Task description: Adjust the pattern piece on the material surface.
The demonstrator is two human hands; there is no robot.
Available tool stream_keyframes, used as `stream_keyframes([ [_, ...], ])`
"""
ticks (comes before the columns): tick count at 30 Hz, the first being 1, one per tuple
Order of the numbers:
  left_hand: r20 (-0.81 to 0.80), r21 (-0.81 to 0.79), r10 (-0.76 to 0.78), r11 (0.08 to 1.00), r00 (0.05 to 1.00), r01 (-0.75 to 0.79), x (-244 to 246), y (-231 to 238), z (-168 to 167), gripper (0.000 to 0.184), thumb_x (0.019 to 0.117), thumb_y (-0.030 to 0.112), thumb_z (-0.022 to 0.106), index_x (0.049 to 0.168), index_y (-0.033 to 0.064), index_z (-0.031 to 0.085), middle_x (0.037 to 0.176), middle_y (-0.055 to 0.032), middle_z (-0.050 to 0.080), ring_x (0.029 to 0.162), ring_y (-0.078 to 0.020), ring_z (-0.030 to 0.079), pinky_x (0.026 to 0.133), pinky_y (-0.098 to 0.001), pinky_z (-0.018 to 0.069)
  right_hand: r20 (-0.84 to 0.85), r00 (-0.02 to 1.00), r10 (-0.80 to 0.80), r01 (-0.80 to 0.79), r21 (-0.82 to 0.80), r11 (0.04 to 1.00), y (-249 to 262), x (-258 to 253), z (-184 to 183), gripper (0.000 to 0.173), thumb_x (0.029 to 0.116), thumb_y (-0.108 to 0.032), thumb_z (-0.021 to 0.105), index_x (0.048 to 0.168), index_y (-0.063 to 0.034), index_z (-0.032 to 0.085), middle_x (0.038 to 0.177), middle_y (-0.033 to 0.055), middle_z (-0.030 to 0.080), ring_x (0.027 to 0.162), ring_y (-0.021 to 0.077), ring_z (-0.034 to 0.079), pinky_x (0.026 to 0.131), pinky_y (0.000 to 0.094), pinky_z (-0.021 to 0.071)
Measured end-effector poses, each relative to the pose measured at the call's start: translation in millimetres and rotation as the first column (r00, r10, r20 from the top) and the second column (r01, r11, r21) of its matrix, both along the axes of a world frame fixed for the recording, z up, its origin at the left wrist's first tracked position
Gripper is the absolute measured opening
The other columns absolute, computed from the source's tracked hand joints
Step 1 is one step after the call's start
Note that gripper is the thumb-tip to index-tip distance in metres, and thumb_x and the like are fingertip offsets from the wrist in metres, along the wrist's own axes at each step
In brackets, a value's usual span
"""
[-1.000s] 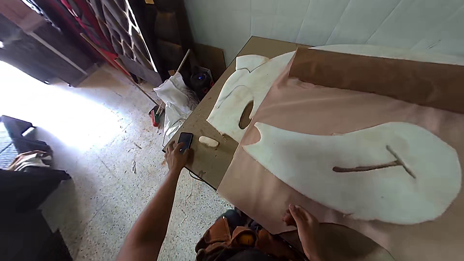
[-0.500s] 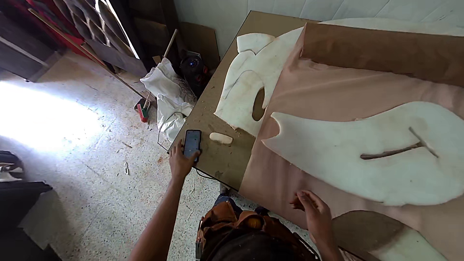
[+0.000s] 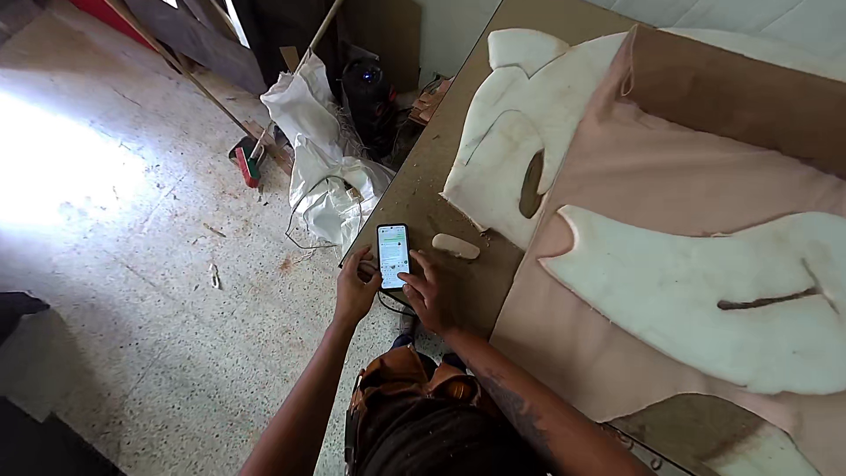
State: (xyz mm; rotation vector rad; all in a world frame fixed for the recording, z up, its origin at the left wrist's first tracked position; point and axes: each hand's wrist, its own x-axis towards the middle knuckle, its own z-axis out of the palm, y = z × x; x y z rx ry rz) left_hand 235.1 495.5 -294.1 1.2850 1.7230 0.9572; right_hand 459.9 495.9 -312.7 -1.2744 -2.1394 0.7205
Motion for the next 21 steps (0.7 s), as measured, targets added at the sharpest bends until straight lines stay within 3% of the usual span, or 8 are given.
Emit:
stream_keyframes([
  [3, 0.022, 0.002, 0.005, 1.0, 1.0, -0.005, -2, -1, -3, 0.064, 0.0872, 0.016, 0.075, 0.146, 0.0206, 0.052, 0.125, 0.0001, 0.065, 0.087, -0.0111, 0.068, 0.073, -0.0314, 0.0623, 0.049, 0.999, 0.022, -0.021, -0.009, 1.0, -11, 5, -13, 0.034, 0.1058, -0.038, 0.05, 0.135, -0.0332, 0.067, 0.168, -0.0008, 0.029, 0.155, 0.0189, 0.025, 0.122, 0.0465, 0.035],
  [8, -0.07, 0.006, 0.0, 1.0, 0.998, 0.001, 3, 1, -4, 0.068, 0.0844, 0.018, 0.079, 0.146, 0.0203, 0.052, 0.125, -0.0017, 0.061, 0.085, -0.0102, 0.066, 0.07, -0.0299, 0.061, -0.027, 1.0, -0.014, 0.013, -0.029, 1.0, -2, -7, -9, 0.031, 0.1041, -0.033, 0.052, 0.127, -0.0294, 0.072, 0.167, 0.0034, 0.03, 0.156, 0.0234, 0.021, 0.124, 0.051, 0.0301],
  [21, -0.131, -0.009, -0.042, 0.999, 0.991, 0.041, -1, 2, -3, 0.063, 0.0869, 0.023, 0.078, 0.145, 0.0228, 0.053, 0.124, -0.0002, 0.06, 0.084, -0.0081, 0.064, 0.07, -0.0279, 0.0598, 0.023, 1.0, -0.006, 0.007, -0.041, 0.999, 0, -7, -1, 0.031, 0.1044, -0.034, 0.053, 0.129, -0.0317, 0.072, 0.167, 0.0016, 0.03, 0.154, 0.0216, 0.025, 0.122, 0.0473, 0.0334],
])
